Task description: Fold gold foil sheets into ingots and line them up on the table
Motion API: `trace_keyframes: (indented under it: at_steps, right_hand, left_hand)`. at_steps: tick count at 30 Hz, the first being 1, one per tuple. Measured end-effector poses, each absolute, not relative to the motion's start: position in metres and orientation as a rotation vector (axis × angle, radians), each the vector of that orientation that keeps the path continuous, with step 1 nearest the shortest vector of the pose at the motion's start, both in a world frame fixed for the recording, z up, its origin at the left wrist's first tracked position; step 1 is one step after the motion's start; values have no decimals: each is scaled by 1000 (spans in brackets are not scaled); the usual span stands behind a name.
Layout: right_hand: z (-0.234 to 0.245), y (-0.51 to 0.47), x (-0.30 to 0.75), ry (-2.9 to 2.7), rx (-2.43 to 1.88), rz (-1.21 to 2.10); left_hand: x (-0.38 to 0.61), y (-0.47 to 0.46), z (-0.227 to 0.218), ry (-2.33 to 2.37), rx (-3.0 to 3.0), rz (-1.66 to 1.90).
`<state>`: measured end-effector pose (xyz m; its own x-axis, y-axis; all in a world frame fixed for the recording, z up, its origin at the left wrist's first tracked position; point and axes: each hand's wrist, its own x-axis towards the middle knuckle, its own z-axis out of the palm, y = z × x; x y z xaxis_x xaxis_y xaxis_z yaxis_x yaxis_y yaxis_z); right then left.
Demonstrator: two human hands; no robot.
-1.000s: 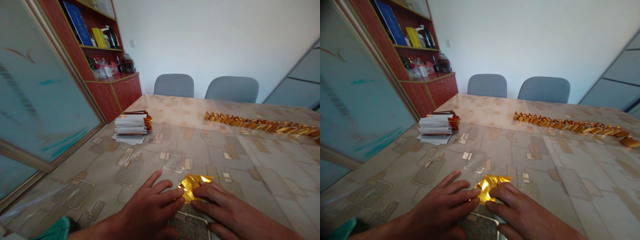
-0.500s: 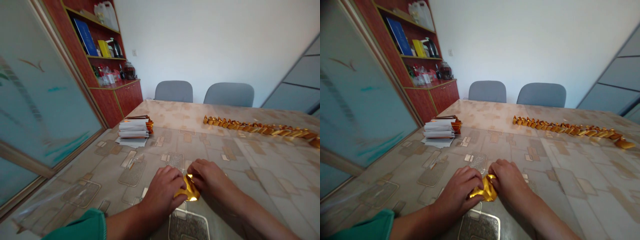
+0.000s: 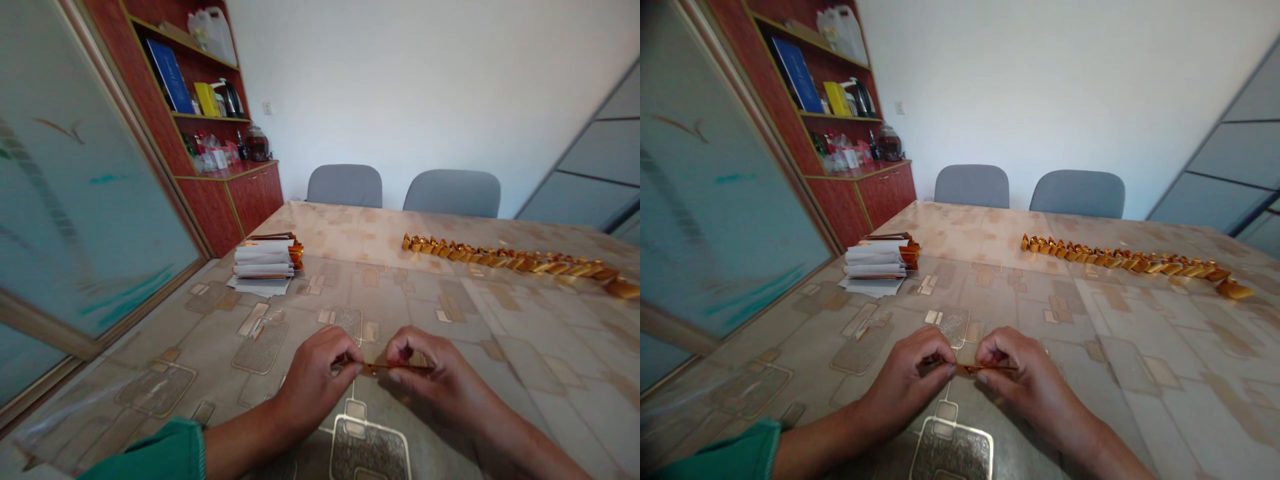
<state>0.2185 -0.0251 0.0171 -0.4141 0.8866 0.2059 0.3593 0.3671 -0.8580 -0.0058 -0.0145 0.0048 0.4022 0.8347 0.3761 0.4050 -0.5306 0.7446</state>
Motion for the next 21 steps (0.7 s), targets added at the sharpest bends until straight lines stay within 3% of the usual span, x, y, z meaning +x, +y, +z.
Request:
trace_keyframes:
  at_steps: [8, 21]
  right_hand:
    - [32, -57, 228, -2471, -816, 48]
    - [21, -60, 225, -2438, -772, 63]
  left_hand:
    - [-11, -23, 14, 755, 2546, 1254]
    - [-3, -24, -3, 659, 2837, 1157]
